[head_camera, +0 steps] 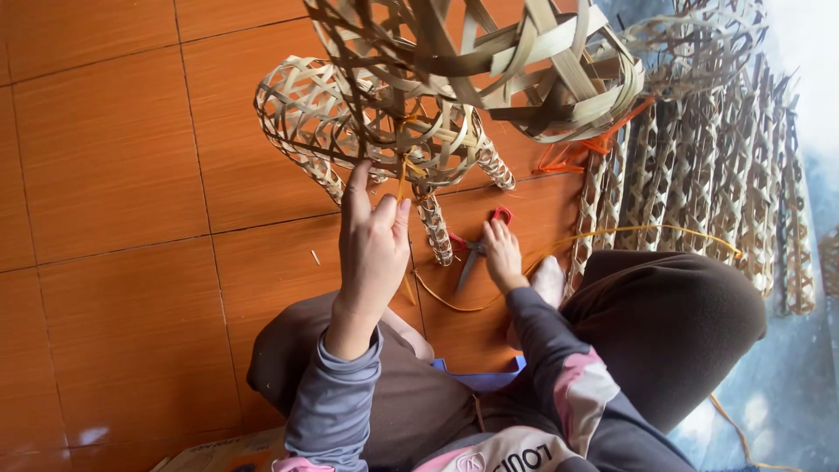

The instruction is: Weaving and securing a bamboo animal sculpture using plastic ties and scissors

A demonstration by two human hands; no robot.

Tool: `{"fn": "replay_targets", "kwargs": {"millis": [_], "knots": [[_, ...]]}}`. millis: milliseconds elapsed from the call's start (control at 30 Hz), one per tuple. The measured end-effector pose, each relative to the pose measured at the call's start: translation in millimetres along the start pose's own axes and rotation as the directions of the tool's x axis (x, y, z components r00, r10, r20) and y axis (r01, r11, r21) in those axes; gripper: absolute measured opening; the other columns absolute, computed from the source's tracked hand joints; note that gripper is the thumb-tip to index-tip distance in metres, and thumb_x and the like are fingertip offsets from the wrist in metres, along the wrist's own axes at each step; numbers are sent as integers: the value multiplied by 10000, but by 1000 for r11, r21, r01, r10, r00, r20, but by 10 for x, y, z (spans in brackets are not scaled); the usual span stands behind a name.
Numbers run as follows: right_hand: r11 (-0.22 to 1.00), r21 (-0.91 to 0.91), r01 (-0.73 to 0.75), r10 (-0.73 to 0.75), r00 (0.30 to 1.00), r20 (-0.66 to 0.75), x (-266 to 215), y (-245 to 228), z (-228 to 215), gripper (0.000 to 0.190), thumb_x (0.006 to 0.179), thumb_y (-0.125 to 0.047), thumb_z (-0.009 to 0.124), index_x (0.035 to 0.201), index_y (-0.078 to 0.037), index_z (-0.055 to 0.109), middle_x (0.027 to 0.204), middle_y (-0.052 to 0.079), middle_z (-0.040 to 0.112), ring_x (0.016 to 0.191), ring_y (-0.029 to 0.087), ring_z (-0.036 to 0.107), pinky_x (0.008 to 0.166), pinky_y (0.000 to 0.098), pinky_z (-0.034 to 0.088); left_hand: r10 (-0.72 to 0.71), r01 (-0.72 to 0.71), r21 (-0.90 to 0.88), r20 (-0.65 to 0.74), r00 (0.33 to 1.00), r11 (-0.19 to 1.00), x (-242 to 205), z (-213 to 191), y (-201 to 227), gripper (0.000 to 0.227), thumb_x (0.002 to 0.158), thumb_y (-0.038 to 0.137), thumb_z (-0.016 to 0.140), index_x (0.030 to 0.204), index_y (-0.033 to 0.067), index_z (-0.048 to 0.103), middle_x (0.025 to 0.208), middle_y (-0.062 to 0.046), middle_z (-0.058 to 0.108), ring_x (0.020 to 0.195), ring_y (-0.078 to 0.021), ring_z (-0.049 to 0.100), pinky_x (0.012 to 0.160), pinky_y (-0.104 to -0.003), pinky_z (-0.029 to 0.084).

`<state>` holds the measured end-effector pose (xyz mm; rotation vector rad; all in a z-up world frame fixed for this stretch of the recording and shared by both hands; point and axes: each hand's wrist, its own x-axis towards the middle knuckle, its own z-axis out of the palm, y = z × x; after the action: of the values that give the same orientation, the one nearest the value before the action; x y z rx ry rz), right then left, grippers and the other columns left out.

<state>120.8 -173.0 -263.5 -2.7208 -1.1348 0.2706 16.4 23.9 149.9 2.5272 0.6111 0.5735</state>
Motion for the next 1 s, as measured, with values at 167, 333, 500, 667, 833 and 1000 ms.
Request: {"fn": "replay_targets", "kwargs": {"millis": [167,333,500,667,833,1000], "knots": [[936,-238,260,-267,964,1,277,394,17,332,821,-166,625,1152,-190,627,1249,58,533,1218,233,472,992,396,404,25,-25,30,20,999,999,-10,-14,-80,325,995,156,517,744,-15,632,1343,-290,461,1296,-436,457,1045,-495,433],[862,-350,367,-429,896,-115,324,756,356,86,761,-198,632,847,-198,631,907,16,460,842,230,464,732,399,362,24,-24,33,-1,1000,999,-23,11,-104,302,992,153,535,773,-27,640,1341,-272,462,1283,-428,478,1033,-496,447],[941,-39,335,-306,898,316,385,901,134,217,838,-76,543,1046,-137,547,940,137,655,860,368,686,711,465,527,27,-28,33,38,999,999,-30,29,-150,309,1000,177,516,774,1,634,1347,-244,457,1275,-402,492,994,-445,488],[942,-48,332,-276,849,451,451,771,-1166,358,791,-139,601,1143,-134,534,838,130,704,758,337,727,670,422,563,22,-21,-29,3,1000,999,-11,60,-141,309,994,169,527,783,-22,646,1333,-266,466,1217,-425,534,950,-456,523],[962,175,209,-272,748,605,237,452,-2627,292,808,-339,605,870,-68,693,805,246,716,827,454,689,741,508,526,30,-33,-80,-41,999,996,-35,103,-216,315,995,187,519,788,-10,650,1326,-271,453,1169,-420,569,909,-451,553],[675,731,-103,-516,642,567,-274,288,-3527,220,915,-126,565,894,-67,775,634,22,682,580,131,582,547,256,482,3,12,-373,40,999,928,-37,217,-437,351,1032,286,484,850,61,683,982,-113,566,930,-317,673,805,-404,563]]}}
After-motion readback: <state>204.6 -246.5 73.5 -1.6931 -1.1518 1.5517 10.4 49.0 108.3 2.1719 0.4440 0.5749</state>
